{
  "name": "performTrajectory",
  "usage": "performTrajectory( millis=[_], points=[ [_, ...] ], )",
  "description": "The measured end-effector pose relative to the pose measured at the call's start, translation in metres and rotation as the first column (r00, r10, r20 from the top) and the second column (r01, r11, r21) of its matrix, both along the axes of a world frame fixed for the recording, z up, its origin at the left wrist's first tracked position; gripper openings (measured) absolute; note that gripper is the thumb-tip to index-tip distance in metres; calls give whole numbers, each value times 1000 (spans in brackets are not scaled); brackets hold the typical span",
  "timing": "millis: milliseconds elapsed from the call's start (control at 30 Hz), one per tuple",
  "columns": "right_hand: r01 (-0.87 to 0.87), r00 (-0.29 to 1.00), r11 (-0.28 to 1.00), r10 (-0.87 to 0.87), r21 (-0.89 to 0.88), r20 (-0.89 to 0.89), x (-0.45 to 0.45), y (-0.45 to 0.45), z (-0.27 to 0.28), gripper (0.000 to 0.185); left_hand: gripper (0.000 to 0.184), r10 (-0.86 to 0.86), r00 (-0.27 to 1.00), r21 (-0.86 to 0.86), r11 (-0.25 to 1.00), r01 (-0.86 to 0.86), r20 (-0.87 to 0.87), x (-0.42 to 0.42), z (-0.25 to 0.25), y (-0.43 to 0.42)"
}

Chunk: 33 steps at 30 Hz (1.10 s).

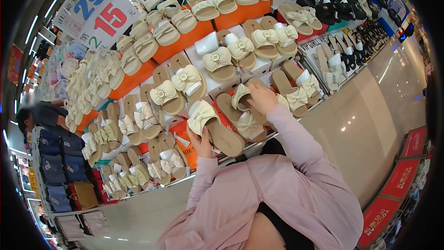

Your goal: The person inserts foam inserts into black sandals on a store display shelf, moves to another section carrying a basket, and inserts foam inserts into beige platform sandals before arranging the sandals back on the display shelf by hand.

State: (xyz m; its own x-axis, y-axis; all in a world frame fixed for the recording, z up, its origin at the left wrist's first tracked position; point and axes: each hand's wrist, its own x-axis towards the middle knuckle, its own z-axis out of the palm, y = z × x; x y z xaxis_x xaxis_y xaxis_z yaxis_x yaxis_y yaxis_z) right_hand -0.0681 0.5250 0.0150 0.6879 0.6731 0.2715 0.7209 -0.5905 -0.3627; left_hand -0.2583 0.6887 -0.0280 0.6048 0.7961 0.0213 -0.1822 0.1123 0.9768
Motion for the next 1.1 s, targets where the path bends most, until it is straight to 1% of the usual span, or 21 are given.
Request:
performTrajectory(
  millis=[33,100,133,200,267,333,367,400,433,467,533,600,633,700,767,800,867,933,1000,1067,1100],
  points=[
    [-10,1000,1000,10,9,5,11,10,-14,30,64,23,1000,45,999,-23,-8,1,4,0],
    [-144,989,970,147,-194,-2,27,27,-38,45,63,14,1000,51,999,-15,17,4,12,-2],
    [-161,986,968,164,-192,2,31,31,-43,45,61,-6,999,49,999,4,40,5,15,-4],
    [-172,984,921,140,-350,-115,44,38,-45,38,59,-3,998,42,999,1,55,10,16,-8],
    [-207,976,935,179,-289,-121,50,28,-41,36,56,8,997,37,999,-11,77,16,18,-11],
    [-153,960,988,144,-21,-241,49,5,-22,40,50,41,995,8,999,-42,91,23,17,-24],
    [-136,955,974,178,184,-239,50,-8,-20,45,46,58,994,7,998,-59,92,27,19,-32],
    [-109,949,918,210,382,-234,52,-22,-18,50,46,76,992,3,997,-77,98,34,23,-42],
    [-84,951,861,220,502,-219,53,-36,-7,51,45,94,992,-24,995,-92,89,40,28,-53],
    [-90,948,860,229,503,-222,57,-47,6,51,43,106,991,-48,994,-103,75,47,32,-63],
    [-36,963,766,198,642,-182,62,-71,25,53,43,107,991,-12,994,-107,75,64,36,-84],
    [-10,953,745,209,668,-220,73,-89,33,53,43,28,993,54,998,-35,115,86,42,-104],
    [3,953,721,209,693,-221,79,-97,37,53,49,6,994,67,998,-14,113,97,39,-110],
    [67,932,683,217,728,-289,89,-111,36,53,53,37,994,118,992,-49,106,119,45,-132],
    [51,946,647,213,760,-245,99,-123,34,53,65,72,995,187,979,-84,66,137,47,-146],
    [42,959,623,195,781,-207,103,-129,30,53,65,69,996,199,977,-80,64,143,47,-152],
    [46,962,594,190,803,-196,111,-141,22,53,53,70,996,211,974,-79,53,154,45,-164],
    [43,978,561,147,827,-150,118,-150,20,53,51,60,996,200,977,-71,60,168,44,-172],
    [75,977,537,131,840,-171,120,-150,15,52,50,33,998,233,971,-47,60,172,40,-175],
    [80,972,564,138,822,-189,122,-149,15,51,49,47,998,228,972,-53,29,170,40,-173],
    [106,957,531,176,841,-232,121,-142,12,48,48,35,999,256,966,-34,1,168,40,-166]
  ],
)
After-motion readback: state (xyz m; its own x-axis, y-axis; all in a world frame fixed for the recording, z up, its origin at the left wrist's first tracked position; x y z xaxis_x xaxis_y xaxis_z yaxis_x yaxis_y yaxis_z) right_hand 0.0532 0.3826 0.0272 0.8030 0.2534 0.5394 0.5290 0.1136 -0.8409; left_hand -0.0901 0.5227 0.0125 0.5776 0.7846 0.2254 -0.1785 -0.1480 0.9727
